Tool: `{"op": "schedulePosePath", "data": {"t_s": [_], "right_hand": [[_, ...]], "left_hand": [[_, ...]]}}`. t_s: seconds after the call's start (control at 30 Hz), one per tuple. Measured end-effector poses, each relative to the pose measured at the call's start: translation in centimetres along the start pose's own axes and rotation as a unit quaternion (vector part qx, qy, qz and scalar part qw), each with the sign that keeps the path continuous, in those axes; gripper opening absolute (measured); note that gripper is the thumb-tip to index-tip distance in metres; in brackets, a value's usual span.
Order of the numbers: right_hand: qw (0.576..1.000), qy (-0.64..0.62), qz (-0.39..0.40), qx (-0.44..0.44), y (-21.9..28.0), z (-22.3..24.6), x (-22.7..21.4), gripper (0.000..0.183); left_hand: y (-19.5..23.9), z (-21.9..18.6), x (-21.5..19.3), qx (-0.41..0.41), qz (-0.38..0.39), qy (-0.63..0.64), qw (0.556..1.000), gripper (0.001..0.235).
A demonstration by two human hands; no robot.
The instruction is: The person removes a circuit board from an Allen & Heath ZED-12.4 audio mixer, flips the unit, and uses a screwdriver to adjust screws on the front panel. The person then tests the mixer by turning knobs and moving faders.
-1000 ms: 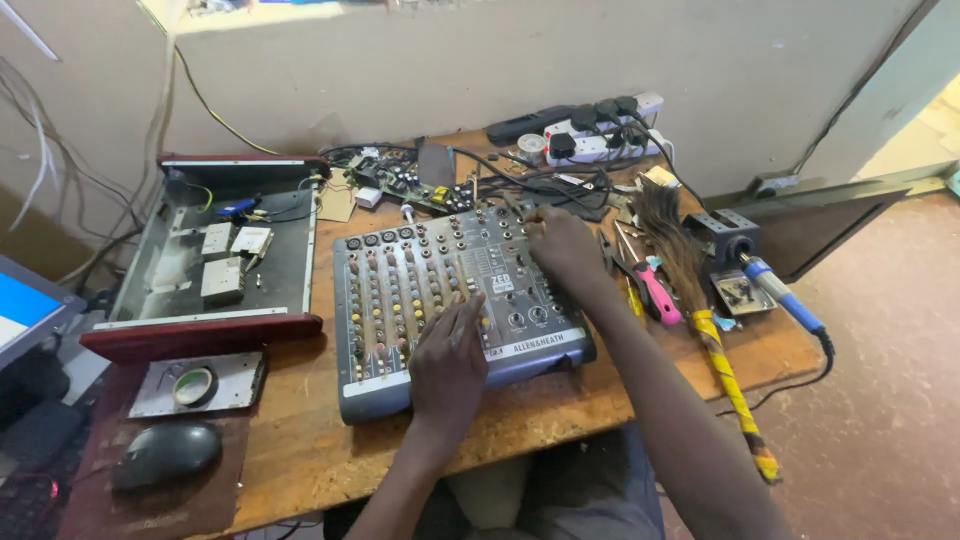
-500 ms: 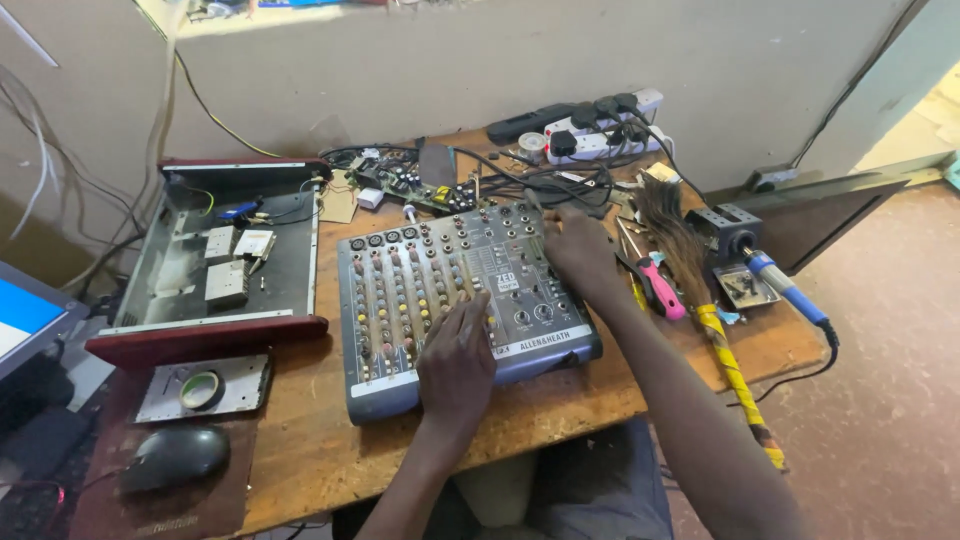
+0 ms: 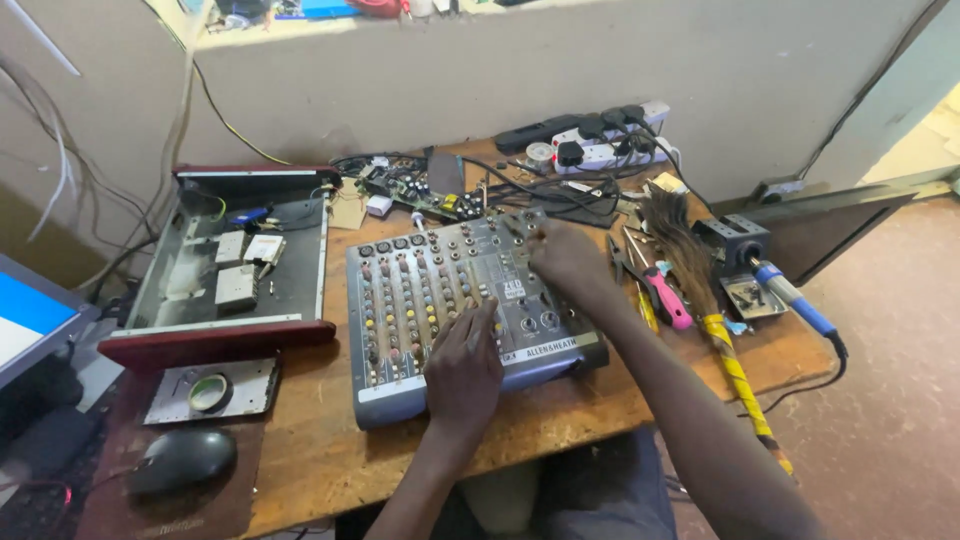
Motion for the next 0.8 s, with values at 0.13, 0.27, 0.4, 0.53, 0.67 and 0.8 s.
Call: {"op": "schedulePosePath", "data": {"t_s": [0.13, 0.27, 0.4, 0.53, 0.67, 0.8], "right_hand": [[0.998, -0.026, -0.054, 0.015, -8.6, -3.3, 3.8, 0.042], [0.999, -0.005, -0.037, 0.001, -2.8, -1.3, 1.0, 0.044], [0.997, 0.011, -0.069, 0.039, -7.8, -2.2, 2.5, 0.042], [0.998, -0.04, -0.044, 0.032, -7.3, -2.0, 4.7, 0.041], [0.998, -0.025, -0.05, 0.015, -7.8, -1.2, 3.3, 0.042], [0.999, 0.007, -0.045, 0.013, -10.5, -1.2, 6.5, 0.038]], "left_hand": [[-0.1, -0.1, 0.0, 0.012, 0.005, -0.001, 1.0, 0.035], [-0.3, 0.2, 0.1, 0.003, 0.011, 0.021, 1.0, 0.036], [-0.8, 0.0, -0.7, 0.003, 0.004, 0.024, 1.0, 0.035], [-0.6, -0.2, -0.5, 0.006, 0.011, 0.014, 1.0, 0.035], [-0.2, -0.2, -0.2, 0.009, -0.001, 0.018, 1.0, 0.036], [-0.1, -0.5, -0.9, 0.016, 0.003, 0.016, 1.0, 0.038]]}}
Point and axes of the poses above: each hand's wrist, its own y-axis away from the middle knuckle, its own x-axis out of the palm, z = x × y, the point moved 10 cm from there along -y, towards the middle knuckle, and after that the axes turned 10 degrees about x, right-handed, at the moved point
